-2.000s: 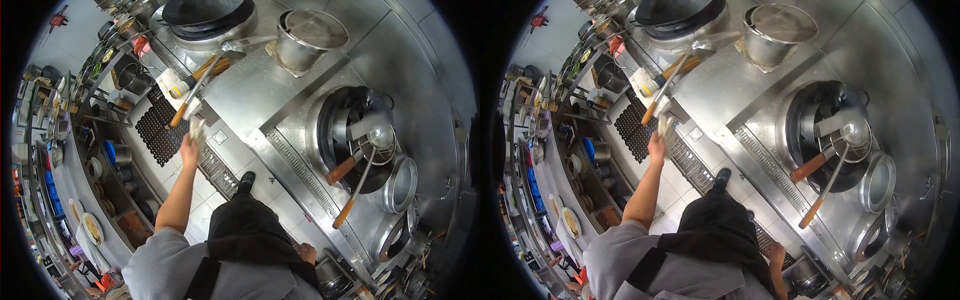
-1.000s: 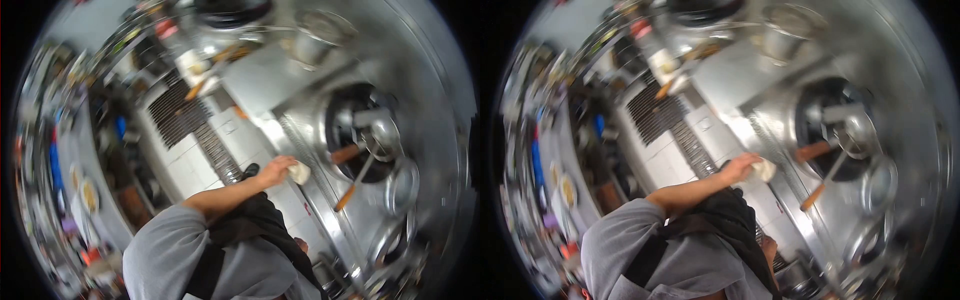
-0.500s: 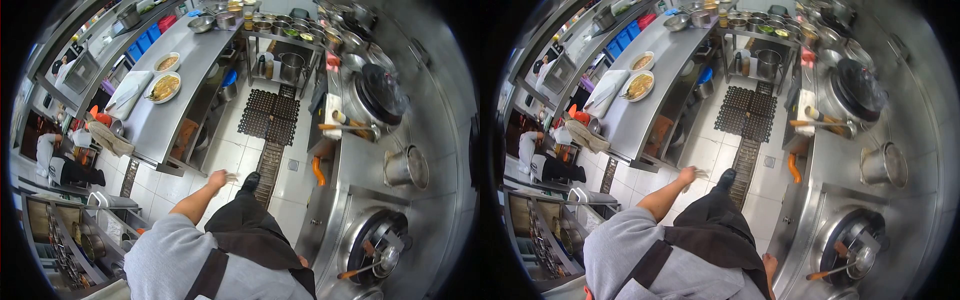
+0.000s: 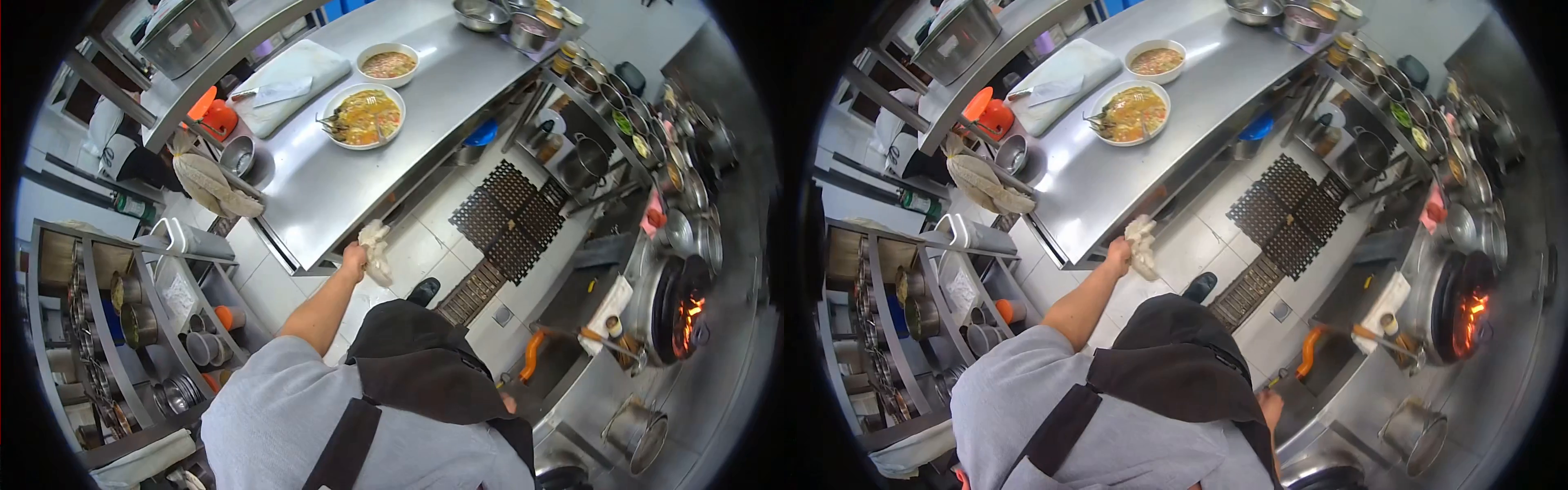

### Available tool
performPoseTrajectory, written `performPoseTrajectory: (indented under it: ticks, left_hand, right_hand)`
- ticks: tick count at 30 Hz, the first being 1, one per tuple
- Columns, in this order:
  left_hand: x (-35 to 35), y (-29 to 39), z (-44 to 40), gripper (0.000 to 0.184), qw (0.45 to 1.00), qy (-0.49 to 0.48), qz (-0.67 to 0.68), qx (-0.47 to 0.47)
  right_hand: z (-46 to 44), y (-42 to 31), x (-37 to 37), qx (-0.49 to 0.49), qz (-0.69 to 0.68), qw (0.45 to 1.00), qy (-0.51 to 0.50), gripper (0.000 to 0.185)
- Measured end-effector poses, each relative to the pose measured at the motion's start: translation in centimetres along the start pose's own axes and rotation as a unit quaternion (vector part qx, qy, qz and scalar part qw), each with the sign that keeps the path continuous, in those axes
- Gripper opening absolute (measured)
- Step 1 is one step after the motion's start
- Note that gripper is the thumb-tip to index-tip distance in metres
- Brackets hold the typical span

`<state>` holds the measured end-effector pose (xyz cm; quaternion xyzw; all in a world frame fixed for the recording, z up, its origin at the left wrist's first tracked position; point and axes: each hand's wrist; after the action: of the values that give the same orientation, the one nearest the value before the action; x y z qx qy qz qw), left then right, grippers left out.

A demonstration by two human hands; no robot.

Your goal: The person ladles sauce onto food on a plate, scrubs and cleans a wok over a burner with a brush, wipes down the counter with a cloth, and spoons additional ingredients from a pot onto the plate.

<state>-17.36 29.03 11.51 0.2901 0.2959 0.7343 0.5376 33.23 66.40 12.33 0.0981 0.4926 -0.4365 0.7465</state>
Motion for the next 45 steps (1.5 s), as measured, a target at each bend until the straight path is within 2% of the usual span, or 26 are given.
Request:
performPoseTrajectory:
  ticks: [1,2,4,6,8,10,12,14,16,18,20,22,26,28,29,30,31,32,33,35,36,38,40,41,43,45]
  left_hand:
    - [-1.1,-0.7,-1.9,0.031,0.981,-0.055,0.185,-0.022]
    - [-0.5,0.0,-2.2,0.031,0.981,-0.049,0.185,-0.021]
    - [2.3,1.5,-1.0,0.037,0.903,-0.045,0.427,-0.019]
    - [5.6,2.7,0.2,0.040,0.917,-0.053,0.396,0.009]
    - [8.2,4.0,0.9,0.036,0.922,-0.108,0.371,-0.024]
    - [11.9,6.4,1.7,0.035,0.935,-0.185,0.302,-0.033]
    - [13.7,6.7,0.5,0.034,0.936,-0.192,0.293,-0.029]
    - [14.2,6.1,-0.7,0.031,0.960,-0.129,0.244,-0.037]
    - [14.5,5.2,-1.9,0.029,0.956,-0.041,0.291,-0.021]
    - [16.3,5.4,-2.5,0.029,0.949,0.006,0.315,0.029]
    - [19.0,6.1,-4.0,0.031,0.946,-0.015,0.325,0.017]
    - [22.8,7.6,-4.5,0.036,0.952,-0.115,0.284,0.016]
    - [34.0,14.2,-4.7,0.037,0.961,-0.146,0.228,0.054]
    - [39.1,18.6,-6.3,0.045,0.979,-0.104,0.062,0.166]
    - [40.6,20.5,-9.5,0.048,0.955,-0.055,-0.090,0.276]
    - [42.0,22.1,-13.1,0.051,0.893,-0.028,-0.242,0.379]
    - [44.7,26.1,-12.6,0.051,0.848,-0.044,-0.314,0.425]
    - [46.9,28.1,-17.3,0.049,0.724,0.010,-0.450,0.522]
    - [51.0,31.7,-14.6,0.047,0.733,-0.001,-0.454,0.507]
    - [56.4,34.9,-20.2,0.048,0.719,-0.110,-0.445,0.523]
    - [58.5,35.4,-24.3,0.050,0.674,-0.170,-0.448,0.562]
    - [62.4,34.4,-28.8,0.056,0.574,-0.078,-0.665,0.472]
    - [64.8,32.6,-30.3,0.056,0.483,-0.112,-0.764,0.412]
    - [65.7,31.3,-29.1,0.056,0.482,-0.120,-0.763,0.415]
    - [65.4,27.9,-23.7,0.051,0.519,-0.089,-0.624,0.577]
    - [65.6,24.1,-17.8,0.043,0.466,-0.119,-0.543,0.688]
  right_hand:
    - [-2.3,-6.4,-6.3,-0.002,-0.015,1.000,0.013,0.022]
    - [-4.3,-10.9,-10.0,0.028,-0.092,0.995,0.021,0.022]
    - [-7.7,-17.2,-14.7,0.048,-0.194,0.979,0.030,0.024]
    - [-11.1,-19.9,-16.3,0.030,-0.214,0.976,0.023,0.028]
    - [-14.3,-20.6,-17.0,-0.046,-0.141,0.989,0.021,0.028]
    - [-16.5,-20.1,-17.2,-0.037,-0.141,0.989,0.009,0.030]
    - [-18.1,-18.4,-16.9,-0.017,-0.126,0.992,-0.021,0.031]
    - [-18.4,-17.5,-18.1,0.012,-0.115,0.993,-0.031,0.031]
    - [-19.3,-15.0,-18.9,-0.022,-0.021,0.999,-0.018,0.029]
    - [-20.7,-12.0,-19.5,-0.027,-0.033,0.999,-0.017,0.029]
    - [-23.5,-10.5,-20.4,-0.032,-0.035,0.998,-0.031,0.029]
    - [-25.5,-10.3,-21.8,-0.038,-0.084,0.995,-0.048,0.029]
    - [-30.0,-12.4,-24.6,-0.039,-0.106,0.992,-0.057,0.028]
    - [-33.3,-14.6,-26.4,-0.053,-0.111,0.992,-0.041,0.026]
    - [-35.6,-14.8,-26.2,-0.097,-0.076,0.992,-0.021,0.025]
    - [-36.3,-15.1,-26.2,-0.119,-0.047,0.992,0.002,0.024]
    - [-37.2,-16.3,-27.7,-0.089,-0.039,0.995,-0.015,0.024]
    - [-38.2,-16.4,-27.4,-0.067,-0.059,0.995,0.042,0.026]
    - [-39.3,-15.6,-26.3,-0.059,-0.061,0.993,0.086,0.025]
    - [-40.1,-16.3,-26.9,-0.007,-0.066,0.991,0.114,0.027]
    - [-40.1,-18.2,-29.9,0.031,-0.079,0.994,0.072,0.024]
    - [-41.2,-19.1,-30.3,0.032,-0.112,0.985,0.130,0.023]
    - [-42.0,-19.7,-30.6,0.111,-0.132,0.972,0.160,0.025]
    - [-42.3,-19.4,-30.8,0.154,-0.144,0.961,0.181,0.027]
    - [-43.3,-17.9,-30.6,0.214,-0.138,0.948,0.193,0.029]
    - [-45.0,-15.0,-28.0,0.290,-0.122,0.917,0.244,0.040]
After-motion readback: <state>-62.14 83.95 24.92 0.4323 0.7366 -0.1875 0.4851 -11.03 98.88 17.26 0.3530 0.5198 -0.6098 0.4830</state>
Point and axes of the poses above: each hand's wrist, its own z-axis away from the middle knuckle, its own x-axis out of the palm, y = z × x, and after that the axes turned 5 degrees about z, right-handed
